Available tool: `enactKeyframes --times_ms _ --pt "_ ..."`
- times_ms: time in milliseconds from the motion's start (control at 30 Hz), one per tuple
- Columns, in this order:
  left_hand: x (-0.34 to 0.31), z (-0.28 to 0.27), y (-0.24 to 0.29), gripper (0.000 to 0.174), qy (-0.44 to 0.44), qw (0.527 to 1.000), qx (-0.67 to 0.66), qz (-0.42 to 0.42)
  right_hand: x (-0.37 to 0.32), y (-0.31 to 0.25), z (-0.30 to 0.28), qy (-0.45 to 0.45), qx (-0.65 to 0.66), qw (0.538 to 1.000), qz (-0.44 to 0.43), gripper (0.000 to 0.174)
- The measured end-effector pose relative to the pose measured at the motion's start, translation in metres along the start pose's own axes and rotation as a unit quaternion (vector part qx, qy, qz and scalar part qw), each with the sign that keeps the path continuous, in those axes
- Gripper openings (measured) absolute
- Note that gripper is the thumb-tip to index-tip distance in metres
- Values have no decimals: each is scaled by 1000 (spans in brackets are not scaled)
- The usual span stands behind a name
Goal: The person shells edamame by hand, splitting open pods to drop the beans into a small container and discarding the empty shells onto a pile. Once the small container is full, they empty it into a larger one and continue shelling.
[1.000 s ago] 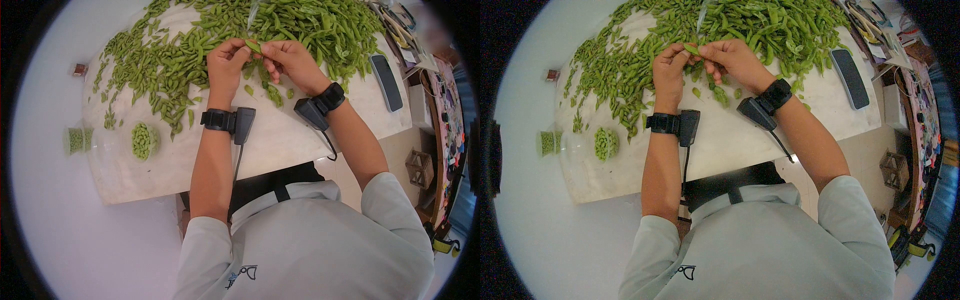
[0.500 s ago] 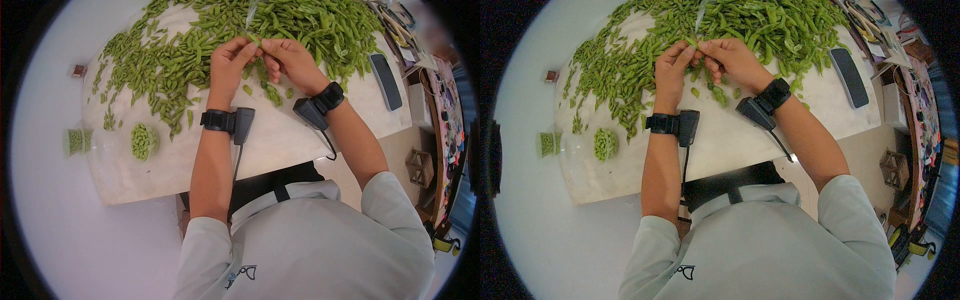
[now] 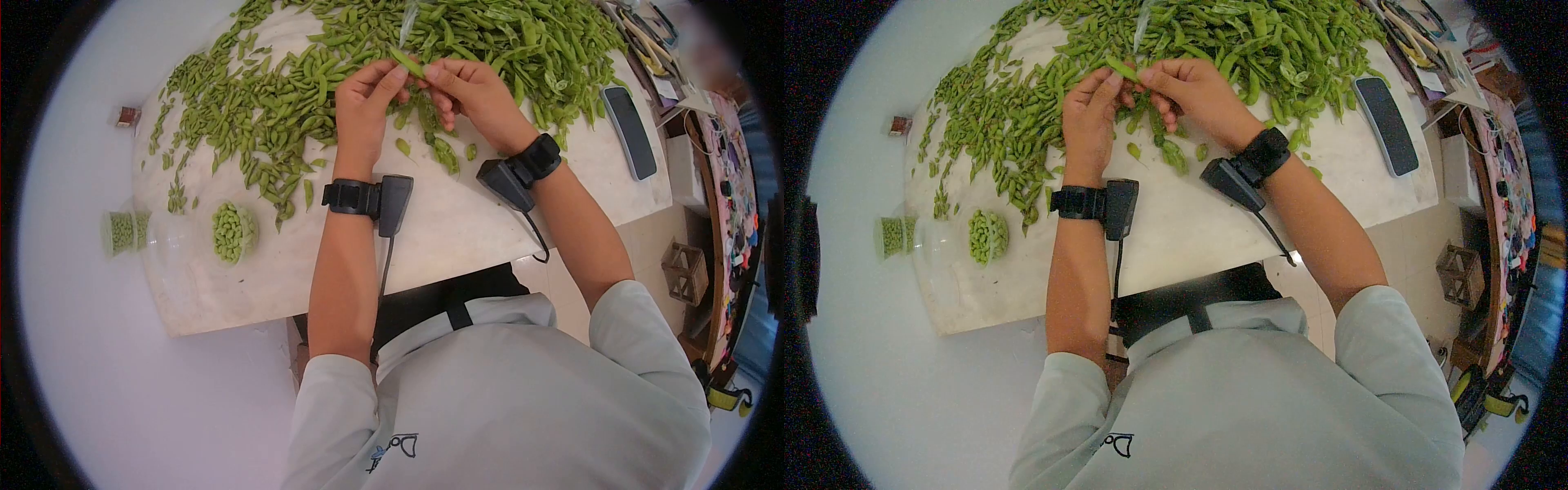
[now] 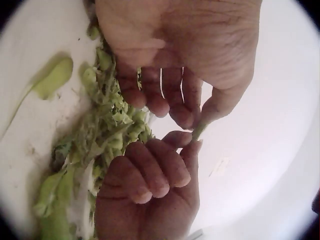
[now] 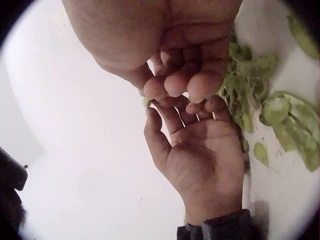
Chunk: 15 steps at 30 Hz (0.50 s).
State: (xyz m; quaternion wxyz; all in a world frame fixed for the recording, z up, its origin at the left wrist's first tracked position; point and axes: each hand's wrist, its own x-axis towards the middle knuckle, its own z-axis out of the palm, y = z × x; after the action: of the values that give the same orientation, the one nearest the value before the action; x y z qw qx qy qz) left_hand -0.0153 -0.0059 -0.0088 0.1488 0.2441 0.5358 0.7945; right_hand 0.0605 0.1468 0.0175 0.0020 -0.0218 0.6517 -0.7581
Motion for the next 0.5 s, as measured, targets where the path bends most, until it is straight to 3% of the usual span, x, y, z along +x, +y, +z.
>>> enactKeyframes --times_ms 500 --pt "-2 8 3 18 6 997 75 31 2 4 0 31 0 1000 5 26"
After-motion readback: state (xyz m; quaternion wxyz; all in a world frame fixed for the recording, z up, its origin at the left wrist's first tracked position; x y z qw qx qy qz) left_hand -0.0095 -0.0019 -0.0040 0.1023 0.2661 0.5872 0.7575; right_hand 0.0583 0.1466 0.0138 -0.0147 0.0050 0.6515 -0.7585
